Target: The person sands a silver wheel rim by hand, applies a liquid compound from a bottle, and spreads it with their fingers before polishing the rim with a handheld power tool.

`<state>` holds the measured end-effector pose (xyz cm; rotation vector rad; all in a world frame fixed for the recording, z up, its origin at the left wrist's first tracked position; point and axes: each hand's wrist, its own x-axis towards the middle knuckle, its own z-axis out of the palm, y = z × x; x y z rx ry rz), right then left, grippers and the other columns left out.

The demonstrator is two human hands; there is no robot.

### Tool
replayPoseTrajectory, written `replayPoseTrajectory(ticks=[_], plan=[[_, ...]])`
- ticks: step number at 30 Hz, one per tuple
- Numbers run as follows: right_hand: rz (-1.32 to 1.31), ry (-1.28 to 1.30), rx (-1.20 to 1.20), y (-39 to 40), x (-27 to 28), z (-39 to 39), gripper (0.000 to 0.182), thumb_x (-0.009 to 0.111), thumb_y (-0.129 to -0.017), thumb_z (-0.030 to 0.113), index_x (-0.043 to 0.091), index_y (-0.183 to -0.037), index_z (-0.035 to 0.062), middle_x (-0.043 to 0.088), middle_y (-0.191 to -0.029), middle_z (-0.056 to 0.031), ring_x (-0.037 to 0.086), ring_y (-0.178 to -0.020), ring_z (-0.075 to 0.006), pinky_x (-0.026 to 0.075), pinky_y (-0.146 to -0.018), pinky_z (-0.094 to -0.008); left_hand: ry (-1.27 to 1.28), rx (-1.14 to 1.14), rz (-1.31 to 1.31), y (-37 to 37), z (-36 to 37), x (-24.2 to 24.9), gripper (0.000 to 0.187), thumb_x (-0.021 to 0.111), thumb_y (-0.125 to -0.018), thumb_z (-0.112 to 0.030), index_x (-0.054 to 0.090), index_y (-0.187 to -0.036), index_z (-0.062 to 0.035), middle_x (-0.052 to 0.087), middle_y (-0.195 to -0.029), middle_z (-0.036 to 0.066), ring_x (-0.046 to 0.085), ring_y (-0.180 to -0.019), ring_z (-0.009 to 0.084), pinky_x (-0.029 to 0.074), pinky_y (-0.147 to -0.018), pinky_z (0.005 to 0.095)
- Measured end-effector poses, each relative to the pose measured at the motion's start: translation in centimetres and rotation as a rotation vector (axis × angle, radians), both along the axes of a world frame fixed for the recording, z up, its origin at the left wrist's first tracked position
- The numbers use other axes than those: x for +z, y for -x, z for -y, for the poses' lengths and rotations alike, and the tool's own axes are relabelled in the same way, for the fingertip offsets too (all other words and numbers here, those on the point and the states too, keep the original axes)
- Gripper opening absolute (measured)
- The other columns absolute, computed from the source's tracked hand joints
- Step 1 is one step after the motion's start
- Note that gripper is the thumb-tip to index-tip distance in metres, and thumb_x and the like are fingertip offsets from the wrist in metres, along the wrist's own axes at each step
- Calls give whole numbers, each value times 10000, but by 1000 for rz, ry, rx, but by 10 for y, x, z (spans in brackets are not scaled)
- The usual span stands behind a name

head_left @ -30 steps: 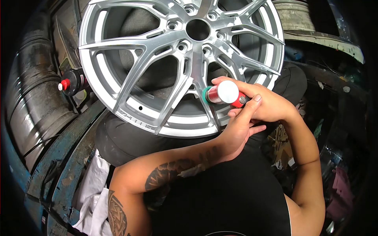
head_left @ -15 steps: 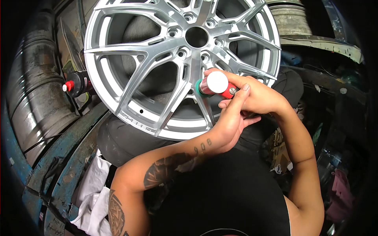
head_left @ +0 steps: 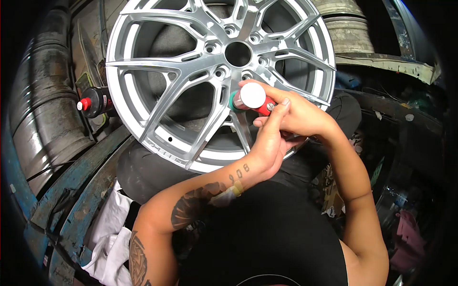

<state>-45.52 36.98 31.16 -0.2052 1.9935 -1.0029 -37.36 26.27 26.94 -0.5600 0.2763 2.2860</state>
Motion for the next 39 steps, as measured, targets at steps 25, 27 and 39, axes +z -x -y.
replayPoseTrajectory(ticks=[25,27,39], plan=[[91,14,-9,-55,17,-29,711,774,-913,204,474,-1555,258,769,-1112,-135,749,-1005,-324,559,-882,-396,-74,-259,143,-46,-4,19,729,519,-1081,-528,289,-1588,-58,385,-1615,166,399,-1505,279,355,-1208,526],[70,6,5,-55,17,-29,703,767,-917,220,474,-1553,274,770,-1106,-145,751,-1004,-351,563,-868,-410,-69,-228,119,-43,-4,17,720,506,-1087,-512,293,-1581,-34,403,-1601,176,418,-1491,282,361,-1207,530],[2,-40,2,-53,21,-20,699,757,-908,244,472,-1544,291,772,-1043,-162,745,-972,-406,570,-832,-452,-112,-129,106,-41,-1,18,662,492,-1081,-402,300,-1566,6,454,-1550,199,441,-1475,313,373,-1200,566]])
